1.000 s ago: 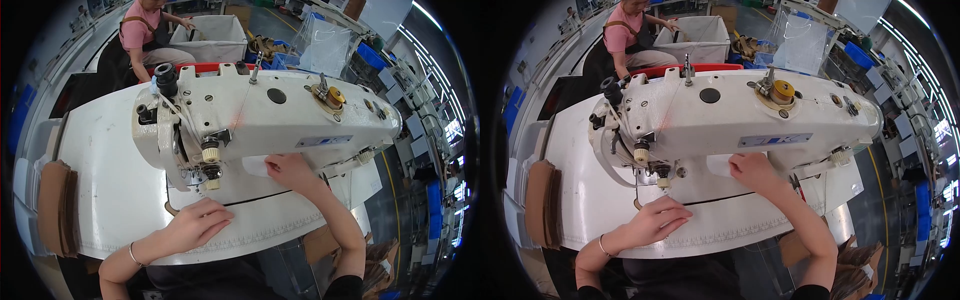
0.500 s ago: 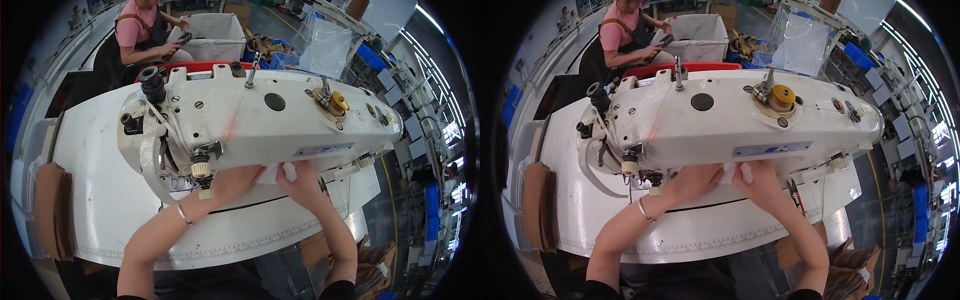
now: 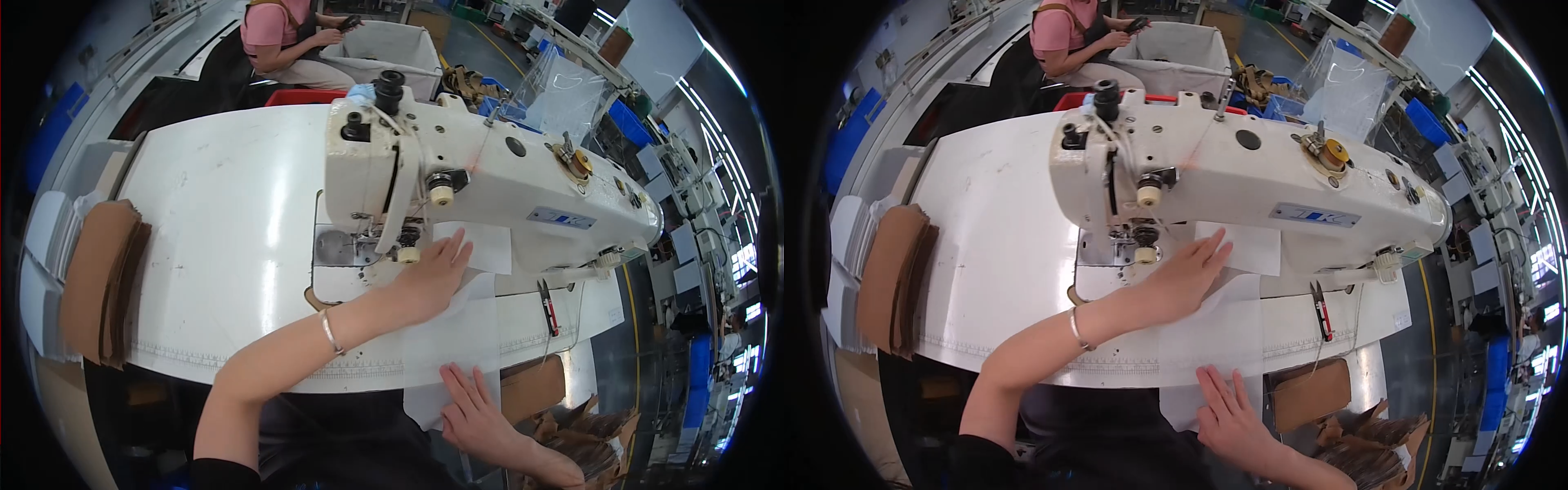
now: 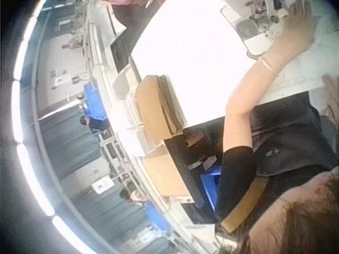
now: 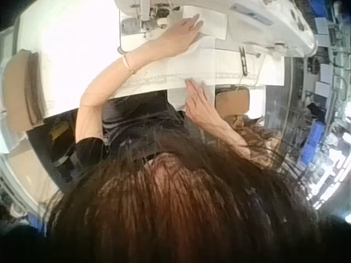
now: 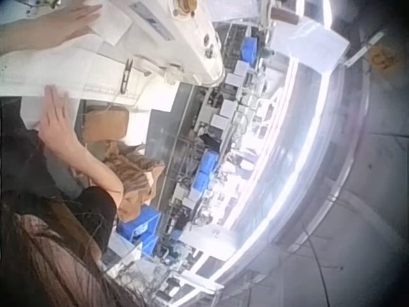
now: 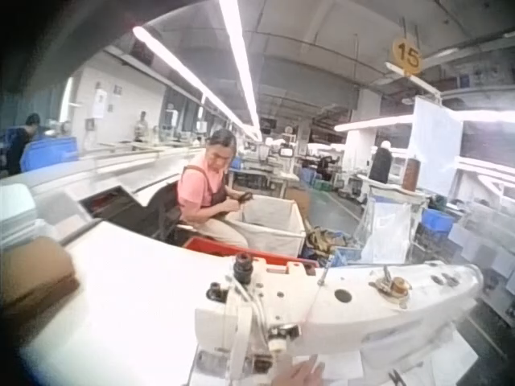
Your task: Sewing and assembling leather or heavy fabric pieces using an industrial sewing machine.
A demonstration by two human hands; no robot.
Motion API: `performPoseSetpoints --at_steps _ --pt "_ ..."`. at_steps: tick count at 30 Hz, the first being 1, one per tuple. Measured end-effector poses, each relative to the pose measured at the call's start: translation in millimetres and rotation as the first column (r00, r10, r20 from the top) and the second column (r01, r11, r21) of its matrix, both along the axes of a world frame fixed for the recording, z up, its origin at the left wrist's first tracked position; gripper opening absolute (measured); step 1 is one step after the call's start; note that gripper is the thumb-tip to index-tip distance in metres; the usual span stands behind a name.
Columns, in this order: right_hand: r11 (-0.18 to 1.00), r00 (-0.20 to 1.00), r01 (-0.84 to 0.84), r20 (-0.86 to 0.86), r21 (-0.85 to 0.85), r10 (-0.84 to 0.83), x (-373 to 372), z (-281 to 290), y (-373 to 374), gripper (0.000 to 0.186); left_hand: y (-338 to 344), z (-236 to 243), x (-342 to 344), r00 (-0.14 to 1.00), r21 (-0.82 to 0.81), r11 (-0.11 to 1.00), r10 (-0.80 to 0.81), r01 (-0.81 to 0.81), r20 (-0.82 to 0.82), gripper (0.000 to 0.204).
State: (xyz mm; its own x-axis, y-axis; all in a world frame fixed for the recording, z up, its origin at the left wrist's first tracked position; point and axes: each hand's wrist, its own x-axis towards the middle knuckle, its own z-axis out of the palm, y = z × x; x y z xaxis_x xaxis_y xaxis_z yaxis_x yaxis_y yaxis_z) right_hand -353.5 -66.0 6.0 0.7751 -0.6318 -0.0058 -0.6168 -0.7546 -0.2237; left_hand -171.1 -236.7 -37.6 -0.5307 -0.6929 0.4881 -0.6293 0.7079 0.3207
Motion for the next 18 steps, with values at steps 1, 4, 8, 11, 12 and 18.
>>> performPoseSetpoints --at_steps 1,4,8,11,12,18 --pt "0.999 0.999 -0.033 -0.009 -0.013 0.032 4 0 2 0.025 19 6 14 0.996 -0.047 0.995 -0.09 0.09 -0.01 0.053" --pt "0.994 0.995 -0.103 0.002 -0.043 0.103 24 -3 6 0.025 86 41 59 0.989 -0.008 0.996 -0.094 0.094 -0.11 0.048" --pt "0.969 0.97 -0.242 0.023 -0.052 0.244 76 0 4 0.028 167 56 126 0.994 -0.131 0.991 0.009 -0.023 -0.107 0.048" --pt "0.928 0.901 -0.369 0.228 -0.041 0.368 123 -12 -13 0.038 183 50 161 0.977 0.147 0.974 0.153 -0.175 0.148 0.048" --pt "0.917 0.873 -0.397 0.318 0.025 0.37 137 -17 -25 0.052 179 41 177 0.973 0.163 0.967 0.17 -0.195 0.157 0.044" --pt "0.96 0.944 -0.239 0.196 -0.143 0.264 188 -31 -87 0.061 171 47 256 0.917 0.133 0.908 0.399 -0.397 0.008 0.022"
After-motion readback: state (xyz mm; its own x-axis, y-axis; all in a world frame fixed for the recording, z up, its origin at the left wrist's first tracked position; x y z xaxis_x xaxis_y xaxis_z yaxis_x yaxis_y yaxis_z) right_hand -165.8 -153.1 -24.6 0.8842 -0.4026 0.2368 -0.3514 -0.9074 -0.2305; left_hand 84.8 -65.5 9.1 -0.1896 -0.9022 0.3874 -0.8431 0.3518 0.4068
